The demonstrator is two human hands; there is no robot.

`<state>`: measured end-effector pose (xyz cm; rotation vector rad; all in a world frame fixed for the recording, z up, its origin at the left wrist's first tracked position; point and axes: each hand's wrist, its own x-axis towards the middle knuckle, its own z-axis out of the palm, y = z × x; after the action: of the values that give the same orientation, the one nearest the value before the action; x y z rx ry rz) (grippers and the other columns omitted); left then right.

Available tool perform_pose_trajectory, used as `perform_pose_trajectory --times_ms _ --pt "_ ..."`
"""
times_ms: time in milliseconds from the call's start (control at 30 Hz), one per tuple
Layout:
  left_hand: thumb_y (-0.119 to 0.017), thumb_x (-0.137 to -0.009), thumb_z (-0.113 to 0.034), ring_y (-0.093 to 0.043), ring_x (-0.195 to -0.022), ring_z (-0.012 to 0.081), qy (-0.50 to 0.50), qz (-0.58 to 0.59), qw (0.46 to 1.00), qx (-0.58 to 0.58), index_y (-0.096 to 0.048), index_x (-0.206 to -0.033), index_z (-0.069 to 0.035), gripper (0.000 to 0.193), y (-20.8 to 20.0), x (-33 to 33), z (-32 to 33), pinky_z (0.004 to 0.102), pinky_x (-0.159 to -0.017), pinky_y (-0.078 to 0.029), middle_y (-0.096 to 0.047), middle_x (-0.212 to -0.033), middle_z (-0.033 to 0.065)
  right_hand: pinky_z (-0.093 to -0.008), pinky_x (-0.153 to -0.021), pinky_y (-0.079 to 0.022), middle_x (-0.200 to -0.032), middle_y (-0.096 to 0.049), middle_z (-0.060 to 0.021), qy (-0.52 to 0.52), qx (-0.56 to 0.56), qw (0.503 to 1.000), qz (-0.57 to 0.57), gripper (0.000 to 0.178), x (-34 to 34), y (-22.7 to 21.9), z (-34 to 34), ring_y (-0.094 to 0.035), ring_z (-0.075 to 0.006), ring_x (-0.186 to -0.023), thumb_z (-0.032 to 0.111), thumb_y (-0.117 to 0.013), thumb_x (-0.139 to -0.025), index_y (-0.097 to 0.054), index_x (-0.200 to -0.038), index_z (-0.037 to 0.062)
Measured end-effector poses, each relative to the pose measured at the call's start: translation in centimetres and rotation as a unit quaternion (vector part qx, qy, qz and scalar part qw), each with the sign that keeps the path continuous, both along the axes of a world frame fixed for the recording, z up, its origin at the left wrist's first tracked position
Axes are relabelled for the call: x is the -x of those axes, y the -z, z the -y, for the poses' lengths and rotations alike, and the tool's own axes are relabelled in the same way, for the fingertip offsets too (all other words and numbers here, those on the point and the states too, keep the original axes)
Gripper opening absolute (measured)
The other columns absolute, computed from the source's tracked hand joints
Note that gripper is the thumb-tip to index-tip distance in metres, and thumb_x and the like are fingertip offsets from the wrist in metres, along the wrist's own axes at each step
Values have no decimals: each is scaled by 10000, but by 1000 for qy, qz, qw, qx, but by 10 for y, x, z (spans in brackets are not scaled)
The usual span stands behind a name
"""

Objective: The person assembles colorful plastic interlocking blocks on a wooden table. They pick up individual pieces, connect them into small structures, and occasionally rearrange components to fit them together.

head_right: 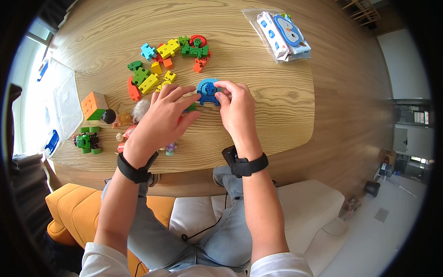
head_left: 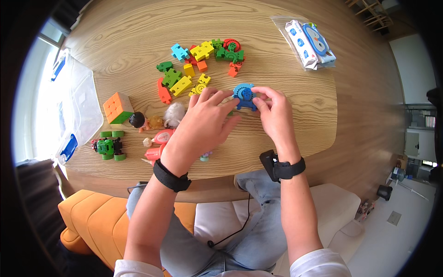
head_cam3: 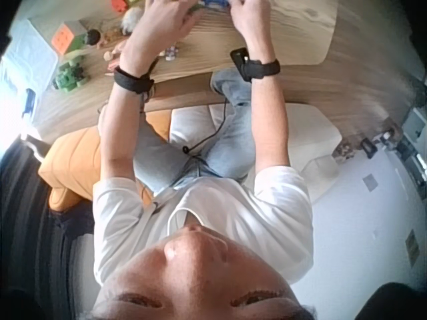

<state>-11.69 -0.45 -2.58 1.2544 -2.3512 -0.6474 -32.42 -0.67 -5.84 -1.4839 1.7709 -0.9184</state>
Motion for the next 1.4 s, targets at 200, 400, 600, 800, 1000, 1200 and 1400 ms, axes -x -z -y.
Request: perform_pose_trajectory --times_ms 200,400,600,800,1000,1200,1400 --pt "-689 -984 -360 -492 -1340 379 6 38 999 -9 -694 -1333 -68 455 0 6 0 528 -1119 -390 -615 -1443 114 -305 -680 -612 -1042 -621 -94 -18 8 1000 -11 254 0 5 0 -702 -159 -805 -42 -690 -966 -731 -1202 42" --pt "-699 -963 -367 -527 -1302 372 10 49 998 24 -695 -1288 -24 472 5 8 2 504 -1081 -438 -626 -1408 128 -326 -690 -598 -1039 -654 -124 -16 33 997 -65 265 -5 4 -2 -704 -206 -782 -47 -698 -948 -729 -1193 51" --pt "-711 -947 -394 -515 -1343 387 15 49 998 44 -672 -1323 -19 533 10 11 0 515 -1100 -422 -609 -1470 138 -380 -721 -578 -949 -722 -167 1 72 992 -105 243 -9 2 -1 -708 -272 -765 -29 -724 -926 -719 -1160 35" --pt "-705 -946 -391 -516 -1352 396 18 56 997 42 -651 -1359 -21 557 11 13 -1 520 -1099 -418 -607 -1473 138 -392 -708 -575 -878 -739 -181 35 41 993 -109 217 -12 -1 0 -728 -292 -777 -37 -723 -917 -709 -1126 17" --pt "-685 -970 -351 -456 -1415 406 16 66 998 -13 -652 -1388 -17 536 4 15 -2 522 -1179 -355 -557 -1537 133 -384 -699 -576 -867 -742 -169 36 22 994 -103 232 -8 -1 2 -734 -288 -774 -63 -710 -903 -710 -1120 21" --pt "-680 -973 -353 -458 -1405 402 23 60 998 -28 -656 -1384 -14 533 2 15 -2 517 -1181 -349 -566 -1522 131 -404 -844 -585 -1076 -734 -174 -20 6 996 -92 363 1 -4 4 -721 -327 -960 -53 -743 -846 -692 -1198 22" --pt "-683 -974 -349 -460 -1404 390 36 67 996 -36 -655 -1380 -19 523 -1 11 -3 521 -1171 -359 -565 -1518 130 -451 -1103 -498 -1396 -633 -194 -135 82 977 -142 725 -3 -11 -3 -595 -390 -1287 -32 -831 -724 -593 -1404 52"
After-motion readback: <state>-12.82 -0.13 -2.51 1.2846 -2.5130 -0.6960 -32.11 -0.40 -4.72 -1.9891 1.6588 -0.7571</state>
